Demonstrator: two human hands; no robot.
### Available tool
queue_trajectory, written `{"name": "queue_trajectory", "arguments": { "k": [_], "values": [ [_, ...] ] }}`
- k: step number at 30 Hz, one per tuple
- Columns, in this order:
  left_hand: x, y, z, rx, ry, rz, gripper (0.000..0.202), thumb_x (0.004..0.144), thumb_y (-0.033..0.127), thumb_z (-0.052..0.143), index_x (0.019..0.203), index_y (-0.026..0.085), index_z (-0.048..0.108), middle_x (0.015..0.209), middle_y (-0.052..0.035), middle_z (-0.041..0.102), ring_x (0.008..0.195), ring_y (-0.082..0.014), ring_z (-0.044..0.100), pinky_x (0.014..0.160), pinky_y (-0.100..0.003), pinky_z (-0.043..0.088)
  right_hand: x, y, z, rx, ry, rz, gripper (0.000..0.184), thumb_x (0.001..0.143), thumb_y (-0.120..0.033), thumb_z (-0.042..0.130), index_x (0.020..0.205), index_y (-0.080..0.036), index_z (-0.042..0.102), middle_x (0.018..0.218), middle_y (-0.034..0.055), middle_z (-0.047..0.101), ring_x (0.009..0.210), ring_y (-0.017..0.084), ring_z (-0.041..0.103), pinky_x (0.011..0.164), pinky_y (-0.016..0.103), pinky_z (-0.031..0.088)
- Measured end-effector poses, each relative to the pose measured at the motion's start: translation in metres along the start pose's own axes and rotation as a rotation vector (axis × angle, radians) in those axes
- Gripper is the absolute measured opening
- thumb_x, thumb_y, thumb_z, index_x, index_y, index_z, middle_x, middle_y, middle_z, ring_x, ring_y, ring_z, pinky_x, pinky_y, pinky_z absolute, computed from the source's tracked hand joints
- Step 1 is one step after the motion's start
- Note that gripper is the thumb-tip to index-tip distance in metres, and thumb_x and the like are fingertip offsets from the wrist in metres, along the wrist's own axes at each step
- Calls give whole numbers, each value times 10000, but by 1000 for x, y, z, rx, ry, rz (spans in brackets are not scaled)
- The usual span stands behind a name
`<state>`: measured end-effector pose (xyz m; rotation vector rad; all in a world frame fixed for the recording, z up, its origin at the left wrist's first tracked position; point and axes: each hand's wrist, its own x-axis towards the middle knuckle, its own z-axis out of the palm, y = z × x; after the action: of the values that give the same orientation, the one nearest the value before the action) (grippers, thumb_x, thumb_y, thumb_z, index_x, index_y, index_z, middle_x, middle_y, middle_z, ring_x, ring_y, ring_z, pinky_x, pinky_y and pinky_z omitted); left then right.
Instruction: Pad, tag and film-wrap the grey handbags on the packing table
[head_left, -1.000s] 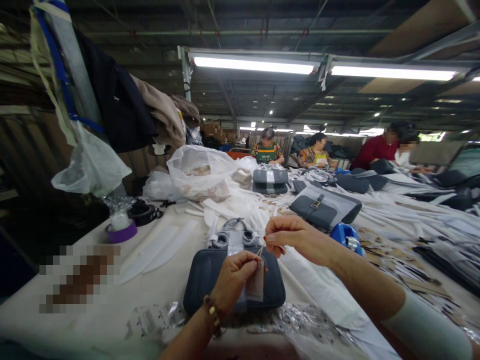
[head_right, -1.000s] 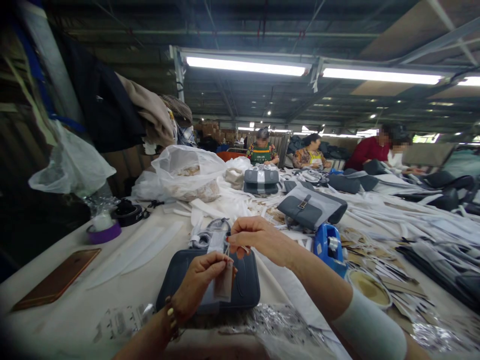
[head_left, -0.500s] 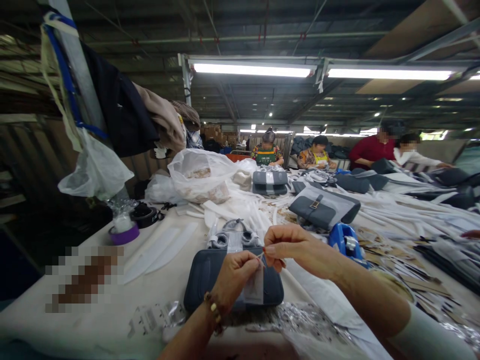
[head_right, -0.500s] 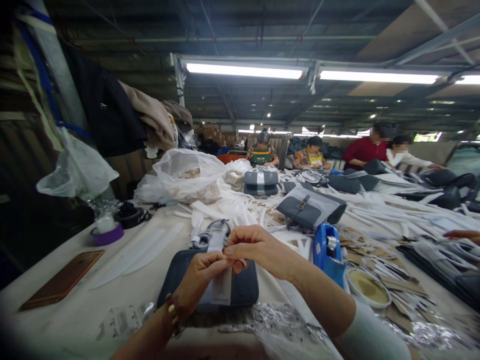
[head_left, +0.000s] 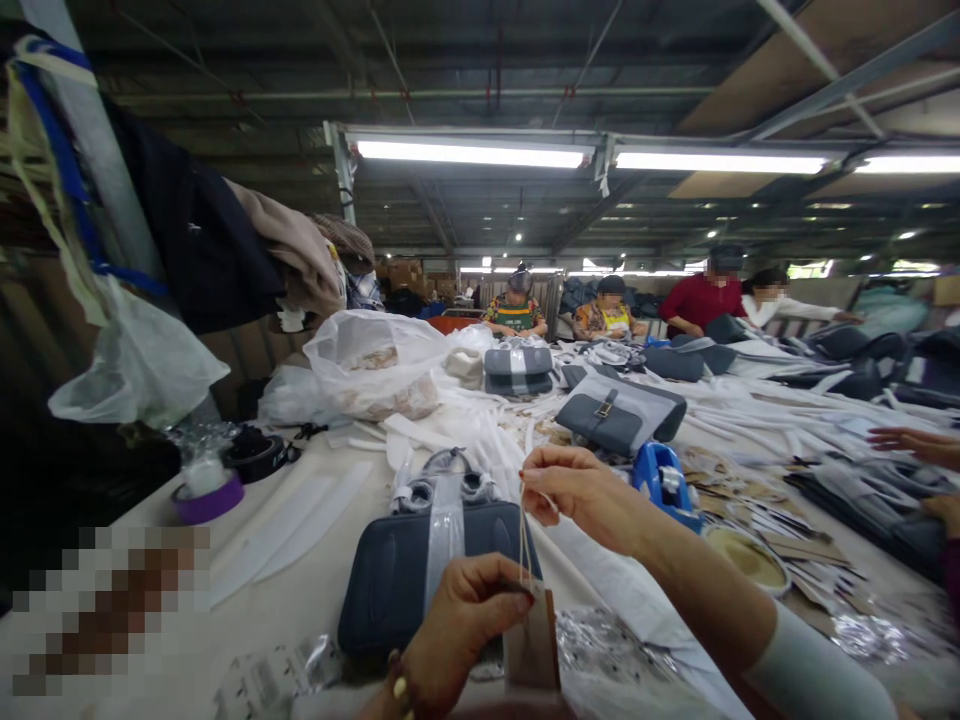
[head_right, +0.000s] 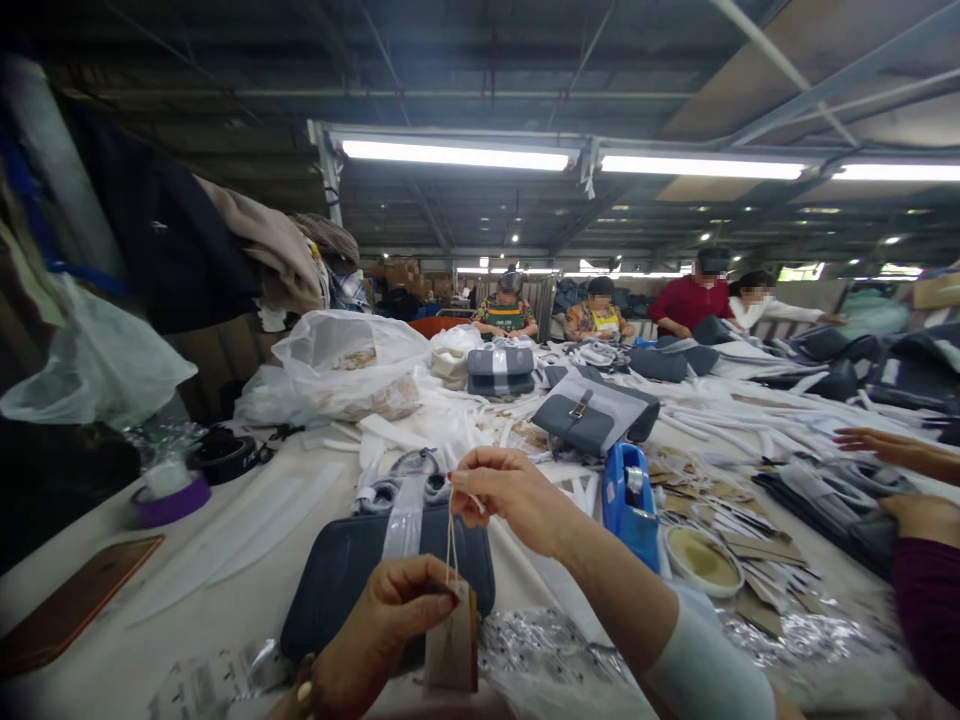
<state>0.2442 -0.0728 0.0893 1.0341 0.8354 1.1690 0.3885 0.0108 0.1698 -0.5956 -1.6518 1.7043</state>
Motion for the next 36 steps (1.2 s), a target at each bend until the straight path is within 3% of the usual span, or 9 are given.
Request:
{"name": "queue_trajectory", "arguments": {
  "k": [3,7,10,13,17,22,25,30,36],
  "values": [
    [-2,-3,7,-66,42,-50,244,557,315,809,671,125,708,620,-37,672,556,-108,560,589,-214,401,0,12,-7,-217,160,77,247,744,-408,602,756,-163,572,672,25,614,545,123,516,510,247,348],
    [-2,-7,13,-208,103,-94,301,556,343,821,730,127,707,626,-43,667,549,-117,573,574,-222,424,-25,37,-8,-668,406,-53,277,818,-435,496,711,-184,544,683,8,548,668,155,515,606,272,377],
    [2,-14,13,-269,136,-77,341,583,364,809,804,125,706,655,-47,671,573,-128,584,595,-238,448,-57,60,3,-650,392,-48,355,867,-493,423,677,-199,476,613,-29,451,585,127,447,541,248,343],
    [6,-23,11,-286,187,-41,364,608,382,797,868,144,708,677,-35,678,585,-119,577,594,-221,439,-78,82,18,-549,443,-10,313,820,-509,525,772,-200,503,610,-47,433,557,115,419,528,239,328],
    [10,-32,6,-352,231,-14,396,620,380,789,951,179,706,733,-31,698,666,-146,611,618,-222,446,-77,103,28,-324,517,48,370,749,-535,619,910,-212,538,605,-46,499,557,131,472,535,242,359],
    [12,-39,-6,-448,290,-39,452,575,373,819,968,178,713,839,-64,723,729,-173,645,687,-249,481,-65,113,25,-217,516,103,347,724,-516,670,879,-217,584,560,-56,512,512,117,483,503,219,388],
    [11,-42,-13,-497,336,-49,453,569,364,826,972,188,718,866,-70,729,734,-170,654,702,-249,488,-60,113,26,-329,494,96,279,772,-493,629,805,-216,620,608,-29,560,544,124,509,522,222,427],
    [12,-43,-20,-635,418,-57,486,484,350,867,926,197,737,883,-82,732,811,-208,668,744,-272,499,-51,120,29,-775,484,-138,175,825,-368,595,906,-228,660,855,55,630,749,188,599,653,262,502],
    [19,-51,-27,-702,446,-49,486,480,327,868,924,180,735,954,-119,721,897,-269,661,828,-363,495,-47,141,23,-1190,470,-292,387,725,-380,699,1064,-210,620,1032,121,637,939,288,614,786,386,528]
  ]
}}
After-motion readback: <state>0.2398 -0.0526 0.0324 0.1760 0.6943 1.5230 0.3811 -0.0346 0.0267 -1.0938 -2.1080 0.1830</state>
